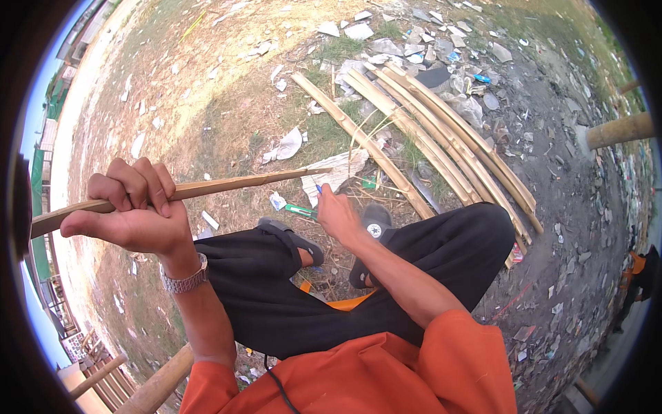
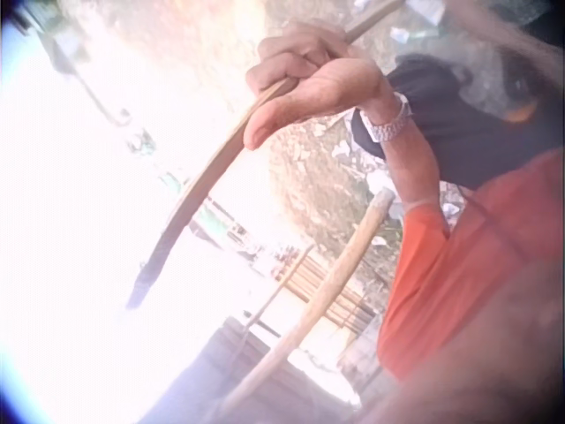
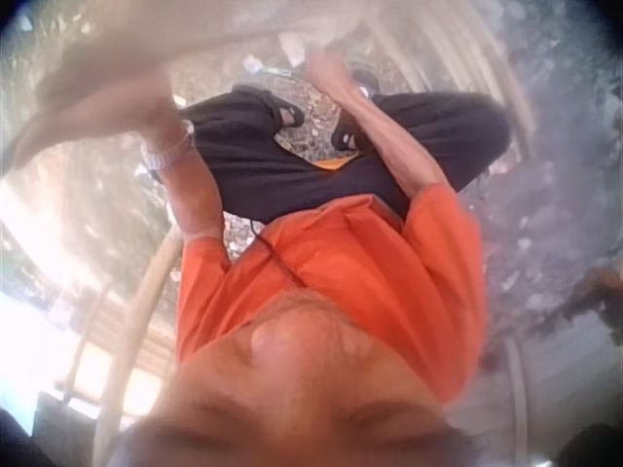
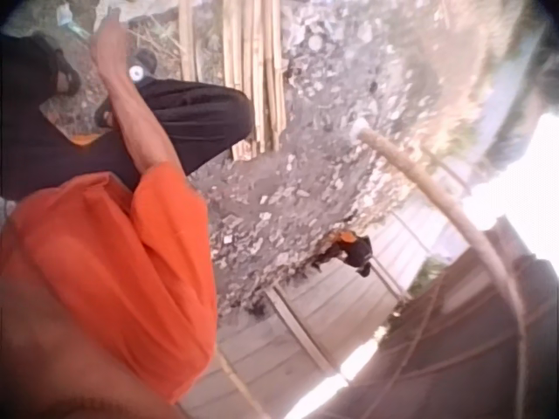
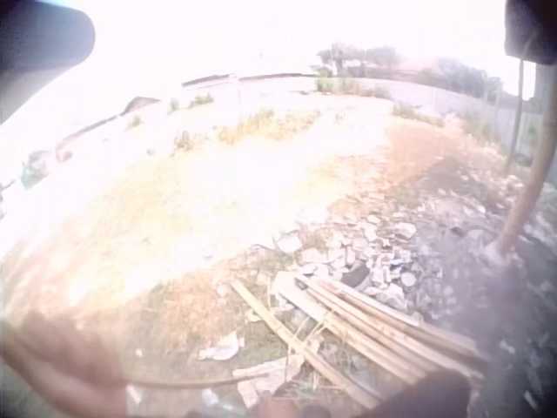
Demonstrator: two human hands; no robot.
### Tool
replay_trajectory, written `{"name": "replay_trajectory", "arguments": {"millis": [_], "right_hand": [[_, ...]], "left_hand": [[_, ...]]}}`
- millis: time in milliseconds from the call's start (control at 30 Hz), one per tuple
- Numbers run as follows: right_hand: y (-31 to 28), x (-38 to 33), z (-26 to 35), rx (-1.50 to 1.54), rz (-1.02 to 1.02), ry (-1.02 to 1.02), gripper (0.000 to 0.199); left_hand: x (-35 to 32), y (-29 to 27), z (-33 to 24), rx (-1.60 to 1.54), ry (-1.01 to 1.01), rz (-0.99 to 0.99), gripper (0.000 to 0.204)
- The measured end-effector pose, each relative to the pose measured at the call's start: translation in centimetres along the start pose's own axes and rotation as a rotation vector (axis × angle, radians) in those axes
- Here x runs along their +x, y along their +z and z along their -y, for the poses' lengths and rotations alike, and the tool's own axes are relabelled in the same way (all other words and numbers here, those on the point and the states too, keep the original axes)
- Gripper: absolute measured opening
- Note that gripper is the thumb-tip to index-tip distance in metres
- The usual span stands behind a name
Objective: The person sits cross-legged on the ground and uses a small knife to shave and smooth a long bamboo stick. They hold the stick with their left hand and carefully scrape along its length with the knife in their right hand, rotating the stick to work on different sides.
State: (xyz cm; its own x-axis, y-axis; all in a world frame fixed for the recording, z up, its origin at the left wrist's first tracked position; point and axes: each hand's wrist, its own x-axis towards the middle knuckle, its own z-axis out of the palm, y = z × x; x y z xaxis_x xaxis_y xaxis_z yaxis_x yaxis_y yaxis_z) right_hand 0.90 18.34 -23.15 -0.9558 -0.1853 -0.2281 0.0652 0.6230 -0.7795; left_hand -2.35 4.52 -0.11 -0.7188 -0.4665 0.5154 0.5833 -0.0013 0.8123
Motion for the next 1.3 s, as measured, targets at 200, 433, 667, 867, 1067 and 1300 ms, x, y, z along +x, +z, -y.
{"name": "replay_trajectory", "arguments": {"millis": [200, 433, 667, 867, 1067, 1300], "right_hand": [[-1.2, -1.1, 3.5, 0.098, -0.019, -0.102, 0.02], [-1.4, -0.8, 3.6, -0.008, 0.033, -0.042, 0.018], [0.7, -1.8, 0.8, -0.114, 0.164, 0.081, 0.024], [0.0, 0.0, -1.5, -0.204, 0.152, 0.182, 0.026], [-2.6, -0.2, 4.0, 0.214, -0.006, -0.029, 0.025], [-1.9, -0.1, 3.0, 0.072, 0.087, 0.002, 0.021]], "left_hand": [[0.0, 0.0, 0.2, -0.093, -0.015, 0.087, 0.062], [-0.1, -0.2, -0.1, -0.079, -0.003, 0.102, 0.063], [-1.4, 1.4, 0.1, -0.039, 0.007, 0.073, 0.063], [0.2, 0.6, 0.0, 0.189, 0.06, -0.105, 0.061], [0.1, 0.2, 0.2, 0.253, 0.063, -0.171, 0.058], [-0.1, 0.2, 0.2, 0.191, 0.031, -0.114, 0.059]]}}
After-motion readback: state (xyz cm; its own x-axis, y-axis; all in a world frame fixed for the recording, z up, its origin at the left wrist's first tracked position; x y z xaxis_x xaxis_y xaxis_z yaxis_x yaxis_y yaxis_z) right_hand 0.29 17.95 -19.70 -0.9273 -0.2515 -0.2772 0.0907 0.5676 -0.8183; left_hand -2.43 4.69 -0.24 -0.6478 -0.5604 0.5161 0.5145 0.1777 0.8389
